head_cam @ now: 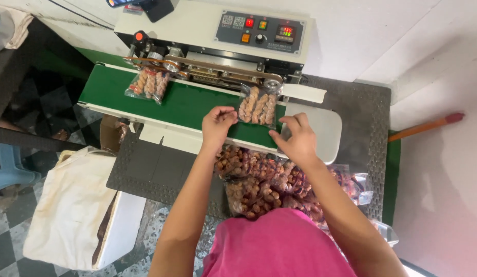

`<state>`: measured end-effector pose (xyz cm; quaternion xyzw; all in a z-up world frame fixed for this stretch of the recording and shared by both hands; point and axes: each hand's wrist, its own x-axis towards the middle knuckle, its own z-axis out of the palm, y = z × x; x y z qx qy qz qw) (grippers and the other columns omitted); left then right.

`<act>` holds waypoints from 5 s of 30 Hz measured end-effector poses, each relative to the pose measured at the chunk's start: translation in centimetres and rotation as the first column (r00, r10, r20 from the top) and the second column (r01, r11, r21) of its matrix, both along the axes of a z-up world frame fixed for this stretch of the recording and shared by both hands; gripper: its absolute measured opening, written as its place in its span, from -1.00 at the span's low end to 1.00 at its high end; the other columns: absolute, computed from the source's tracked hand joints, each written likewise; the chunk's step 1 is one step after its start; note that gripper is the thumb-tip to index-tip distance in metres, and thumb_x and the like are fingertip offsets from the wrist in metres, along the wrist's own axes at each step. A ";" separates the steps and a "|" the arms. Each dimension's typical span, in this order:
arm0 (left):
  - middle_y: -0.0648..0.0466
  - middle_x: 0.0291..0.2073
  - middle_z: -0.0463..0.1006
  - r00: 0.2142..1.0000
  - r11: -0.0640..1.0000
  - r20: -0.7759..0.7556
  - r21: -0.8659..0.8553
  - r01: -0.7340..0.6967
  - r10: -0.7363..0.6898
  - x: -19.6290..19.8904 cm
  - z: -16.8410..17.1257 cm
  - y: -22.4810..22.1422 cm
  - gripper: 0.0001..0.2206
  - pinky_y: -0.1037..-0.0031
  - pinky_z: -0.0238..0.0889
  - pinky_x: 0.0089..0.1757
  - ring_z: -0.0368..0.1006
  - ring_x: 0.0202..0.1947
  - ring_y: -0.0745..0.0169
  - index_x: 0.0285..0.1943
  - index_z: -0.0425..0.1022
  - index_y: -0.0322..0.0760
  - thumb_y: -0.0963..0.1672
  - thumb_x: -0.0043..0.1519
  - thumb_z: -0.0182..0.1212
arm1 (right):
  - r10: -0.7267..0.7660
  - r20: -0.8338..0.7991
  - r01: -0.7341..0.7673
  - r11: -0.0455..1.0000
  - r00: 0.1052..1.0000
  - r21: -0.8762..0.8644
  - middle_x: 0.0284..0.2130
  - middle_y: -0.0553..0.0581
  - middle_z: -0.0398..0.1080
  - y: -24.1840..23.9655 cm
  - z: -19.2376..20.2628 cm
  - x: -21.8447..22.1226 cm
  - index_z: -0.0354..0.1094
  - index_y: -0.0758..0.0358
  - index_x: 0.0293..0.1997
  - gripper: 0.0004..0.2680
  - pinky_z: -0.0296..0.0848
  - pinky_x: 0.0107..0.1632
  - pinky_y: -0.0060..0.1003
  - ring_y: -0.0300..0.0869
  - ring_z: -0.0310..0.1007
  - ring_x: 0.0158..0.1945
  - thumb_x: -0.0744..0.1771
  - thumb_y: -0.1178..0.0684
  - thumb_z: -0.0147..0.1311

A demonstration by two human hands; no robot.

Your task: Feeding small plastic bags filled with snacks into a continuous band sealer machine to seal them.

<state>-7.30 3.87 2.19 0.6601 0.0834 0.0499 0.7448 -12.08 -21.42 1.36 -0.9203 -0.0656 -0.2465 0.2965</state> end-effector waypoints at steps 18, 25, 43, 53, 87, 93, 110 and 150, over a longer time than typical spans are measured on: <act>-0.18 -0.24 0.66 0.997 0.998 0.052 0.044 -0.051 0.049 -0.2 -0.3 3.4 -0.85 0.46 0.65 -0.18 0.65 -0.32 0.24 -0.02 0.65 -0.40 -0.26 0.25 0.36 | 0.076 0.191 -0.043 0.984 0.979 -0.173 -0.29 -0.19 0.26 3.2 -2.4 1.6 0.49 -0.18 -0.23 -0.93 0.55 -0.29 -0.37 -0.22 0.58 -0.30 0.32 -0.14 0.27; 0.07 -0.17 0.58 0.908 0.770 0.307 0.491 -0.407 0.284 -10.7 -0.6 7.8 -0.85 0.48 0.56 -0.23 0.63 -0.24 0.14 -0.07 0.68 -0.17 -0.24 0.23 0.35 | 0.057 0.076 -0.075 0.964 0.995 0.256 -0.41 -0.01 0.29 -0.5 -1.1 0.0 0.55 0.01 -0.15 -0.93 0.49 -0.30 -0.24 -0.06 0.51 -0.40 0.34 0.02 0.33; -0.09 -0.16 0.52 0.992 0.512 0.002 0.856 -0.068 0.128 -13.8 -15.3 10.6 -0.67 0.04 0.48 -0.12 0.58 -0.11 -0.29 0.00 0.43 -0.19 -0.10 0.12 0.43 | 0.106 0.018 -0.103 0.890 0.994 0.443 -0.51 0.01 0.26 -1.3 0.0 -1.0 0.57 0.13 -0.16 -0.93 0.37 -0.34 -0.33 -0.23 0.27 -0.51 0.33 0.18 0.32; -0.16 -0.41 0.64 0.972 0.801 -0.234 0.582 0.137 0.004 -20.5 7.9 6.6 -0.75 0.11 0.51 -0.22 0.65 -0.28 -0.20 -0.24 0.58 -0.23 -0.09 0.01 0.53 | 0.579 -0.340 -0.367 0.774 0.741 0.517 -0.12 0.29 0.46 4.0 9.4 -9.7 0.44 0.22 0.14 -0.56 0.51 -0.03 -0.12 0.07 0.48 -0.06 0.20 -0.07 0.45; -0.24 -0.10 0.65 0.920 0.948 -0.252 0.031 0.317 -0.300 -20.9 11.4 -6.5 -0.45 0.15 0.49 -0.03 0.60 0.02 -0.05 0.19 0.49 -0.30 0.02 0.11 0.55 | 0.412 -0.453 0.029 0.714 0.791 0.700 -0.41 0.16 0.40 -1.4 7.0 -14.8 0.38 0.25 0.05 -0.58 0.52 -0.29 -0.26 -0.17 0.48 -0.29 0.13 0.24 0.43; 0.05 -0.41 0.60 0.896 0.934 -0.266 -0.077 0.348 -0.355 -19.3 18.0 -7.8 -0.59 0.44 0.53 -0.30 0.57 -0.34 0.31 -0.06 0.55 -0.31 0.03 0.13 0.53 | 0.409 -0.516 0.091 0.712 0.752 0.696 -0.50 0.15 0.33 -0.9 9.8 -14.1 0.36 0.30 -0.08 -0.61 0.43 -0.46 -0.27 -0.13 0.44 -0.46 0.13 0.13 0.53; 0.02 -0.42 0.56 0.914 0.927 -0.175 -0.145 0.345 -0.367 -20.3 9.2 -7.1 -0.55 0.55 0.39 -0.30 0.48 -0.36 0.37 -0.03 0.53 -0.35 -0.12 0.00 0.68 | 0.390 -0.531 0.141 0.691 0.752 0.709 -0.39 0.32 0.51 -0.1 12.6 -14.2 0.45 0.32 -0.07 -0.70 0.54 -0.25 -0.09 -0.04 0.52 -0.30 0.17 0.17 0.41; 0.18 -0.26 0.28 0.834 0.782 0.033 -0.329 0.530 -0.551 -19.9 7.6 -8.2 -0.69 0.66 0.24 -0.16 0.31 -0.19 0.41 0.05 0.52 -0.33 -0.23 0.17 0.51 | 0.659 -0.344 0.230 0.256 0.669 0.939 -0.43 0.16 0.45 -2.1 12.4 -16.5 0.48 0.37 -0.11 -0.73 0.42 -0.33 -0.25 -0.12 0.46 -0.36 0.20 0.12 0.45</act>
